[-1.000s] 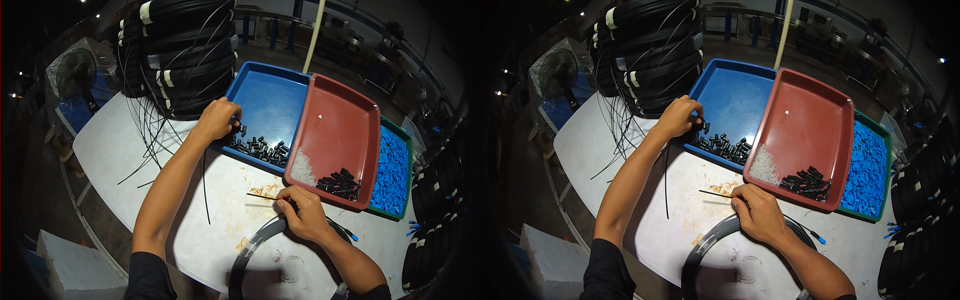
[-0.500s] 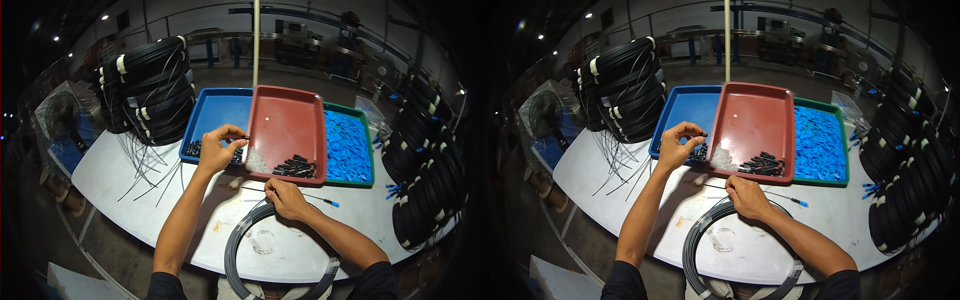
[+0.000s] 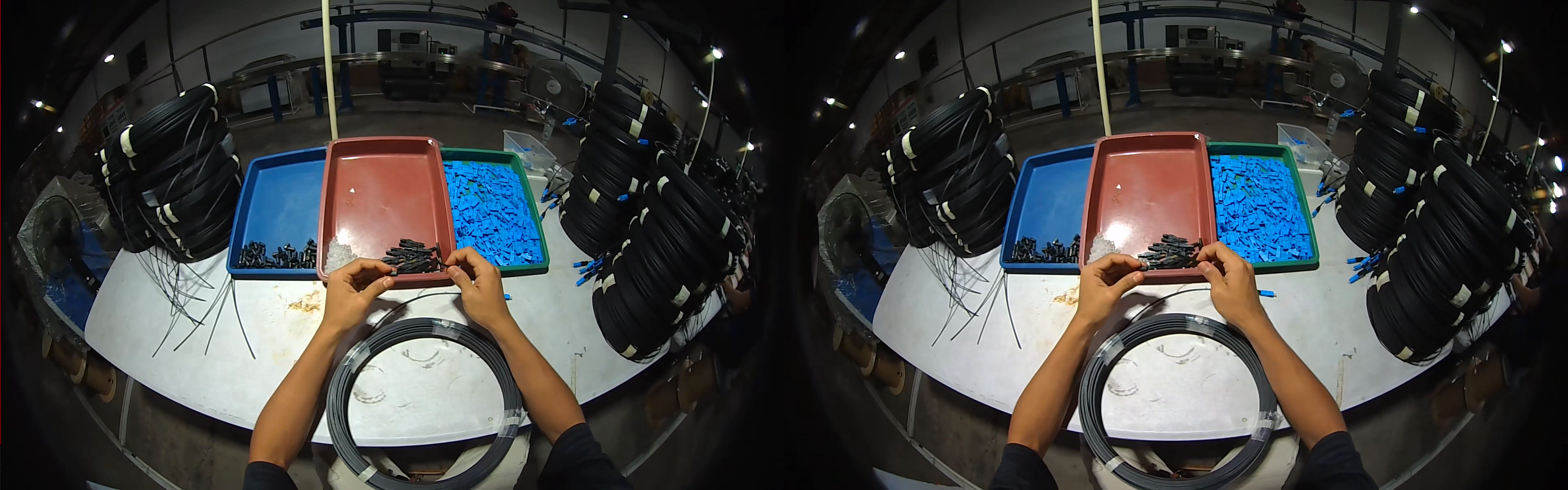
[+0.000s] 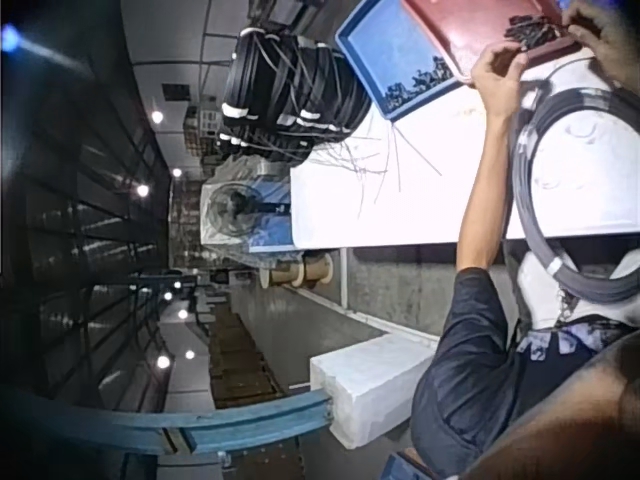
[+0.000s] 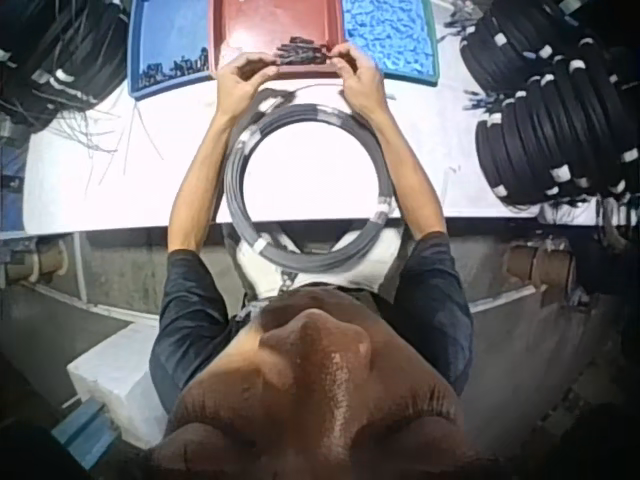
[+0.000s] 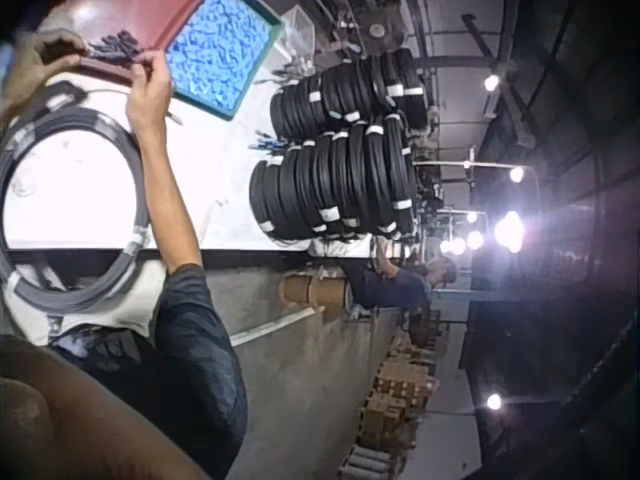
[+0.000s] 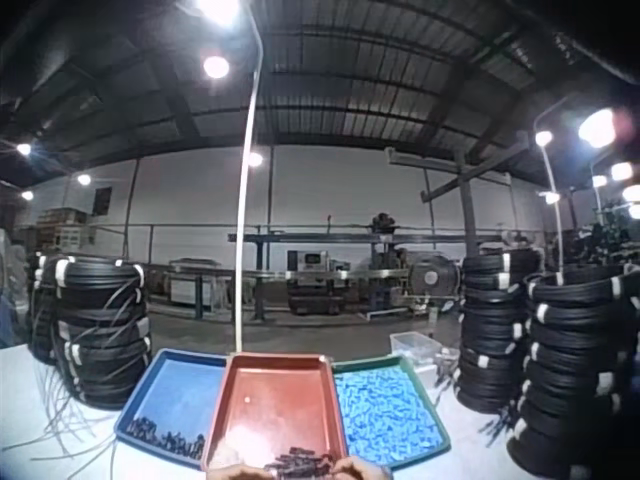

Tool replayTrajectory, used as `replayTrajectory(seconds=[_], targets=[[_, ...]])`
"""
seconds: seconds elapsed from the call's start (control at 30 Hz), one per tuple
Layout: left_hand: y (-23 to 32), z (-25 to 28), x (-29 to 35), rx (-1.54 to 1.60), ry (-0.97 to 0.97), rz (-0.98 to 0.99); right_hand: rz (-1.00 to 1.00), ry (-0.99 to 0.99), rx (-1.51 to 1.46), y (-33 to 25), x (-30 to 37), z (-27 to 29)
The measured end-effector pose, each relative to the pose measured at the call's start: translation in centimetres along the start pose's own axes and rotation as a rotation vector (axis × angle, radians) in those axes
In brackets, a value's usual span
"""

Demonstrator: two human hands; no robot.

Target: The person stacks coiled cables on the work table, places a new coiled cable in front of them, and attaches plastic connector parts onto the cable ends by hand.

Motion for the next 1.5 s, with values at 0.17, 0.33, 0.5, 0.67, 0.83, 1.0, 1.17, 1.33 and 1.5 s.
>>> replayTrajectory(seconds=[0.17, 0.33, 0.5, 0.67, 0.83, 1.0, 1.17, 1.33, 1.5], targets=[[-1.0, -1.3, 1.1, -0.150, 0.023, 0.070, -0.023, 0.075, -0.140, 0.8, 1.2, 1.0], [-1.5, -1.5, 2.0, -0.146, -0.027, 0.070, 0.096, -0.037, 0.069, -1.9, 2.5, 0.6], [-0.1, -2.3, 2.1, -0.327, -0.049, -0.033, 0.111, 0.009, -0.007, -0.6, 2.6, 0.5], [1.8, -3.0, 2.3, -0.448, -0.061, -0.141, 0.029, -0.025, 0.031, -1.3, 2.5, 0.5], [1.9, -3.4, 2.3, -0.474, -0.096, -0.160, 0.020, -0.058, 0.062, -1.1, 2.7, 0.6], [1.6, -3.3, 2.3, -0.422, -0.086, -0.165, 0.080, -0.070, 0.070, -1.3, 2.7, 0.4], [1.7, -3.3, 2.4, -0.479, -0.110, -0.157, 0.134, -0.042, 0.077, -1.5, 2.7, 0.5], [1.7, -3.5, 2.4, -0.485, -0.117, -0.149, 0.130, -0.040, 0.114, -2.0, 2.6, 0.6], [1.8, -3.9, 2.4, -0.449, -0.158, -0.168, 0.119, -0.061, 0.109, -2.0, 2.6, 0.4]])
Point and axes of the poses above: each hand's wrist, its own x-axis away from the middle knuckle, its own z-axis out of the back of the hand, y = z × x, the point moved 8 cm from there along -x, towards the middle knuckle, and after that the axes turned 12 degrees about x, right-handed, at the moved point
